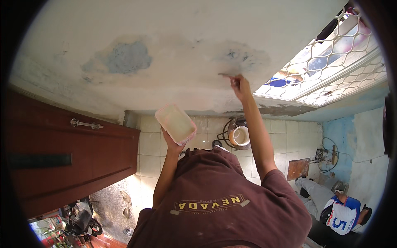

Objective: The person applies patching compound to a damaged area of a wall using a putty knife and a plastic container.

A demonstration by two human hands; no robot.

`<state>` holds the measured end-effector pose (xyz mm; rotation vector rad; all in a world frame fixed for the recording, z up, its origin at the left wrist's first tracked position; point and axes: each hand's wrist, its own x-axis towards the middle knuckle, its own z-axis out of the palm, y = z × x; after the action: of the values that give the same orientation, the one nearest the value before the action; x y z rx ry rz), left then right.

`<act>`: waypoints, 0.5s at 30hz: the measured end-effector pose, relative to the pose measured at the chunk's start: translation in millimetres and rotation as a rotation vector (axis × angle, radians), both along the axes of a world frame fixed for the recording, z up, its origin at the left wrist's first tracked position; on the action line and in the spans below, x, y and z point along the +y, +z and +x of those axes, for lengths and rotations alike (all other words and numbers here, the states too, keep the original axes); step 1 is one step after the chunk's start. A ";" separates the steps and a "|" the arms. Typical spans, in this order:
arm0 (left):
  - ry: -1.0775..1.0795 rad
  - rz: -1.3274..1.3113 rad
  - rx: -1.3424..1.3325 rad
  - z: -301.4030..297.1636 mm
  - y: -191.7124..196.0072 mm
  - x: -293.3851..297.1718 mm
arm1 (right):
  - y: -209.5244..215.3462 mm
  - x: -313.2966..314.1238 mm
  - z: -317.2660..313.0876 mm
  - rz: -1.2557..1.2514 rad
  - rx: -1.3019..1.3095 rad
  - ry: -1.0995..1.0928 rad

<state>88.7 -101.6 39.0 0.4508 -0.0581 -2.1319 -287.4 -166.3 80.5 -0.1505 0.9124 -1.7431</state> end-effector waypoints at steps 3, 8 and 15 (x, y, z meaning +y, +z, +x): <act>0.024 0.009 0.019 4.0 1.0 -2.0 | 63.0 -19.4 11.9 -0.104 -0.012 -0.059; 0.002 0.012 0.024 8.5 -8.6 2.0 | 138.2 25.5 45.7 -0.217 0.062 -0.111; -0.058 -0.074 0.016 10.6 -9.8 -2.3 | -24.1 37.7 13.4 0.029 -0.049 0.069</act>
<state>99.3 -103.9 29.2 0.3926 -0.1424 -2.1821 -274.1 -128.6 56.4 -0.1185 0.8868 -1.6618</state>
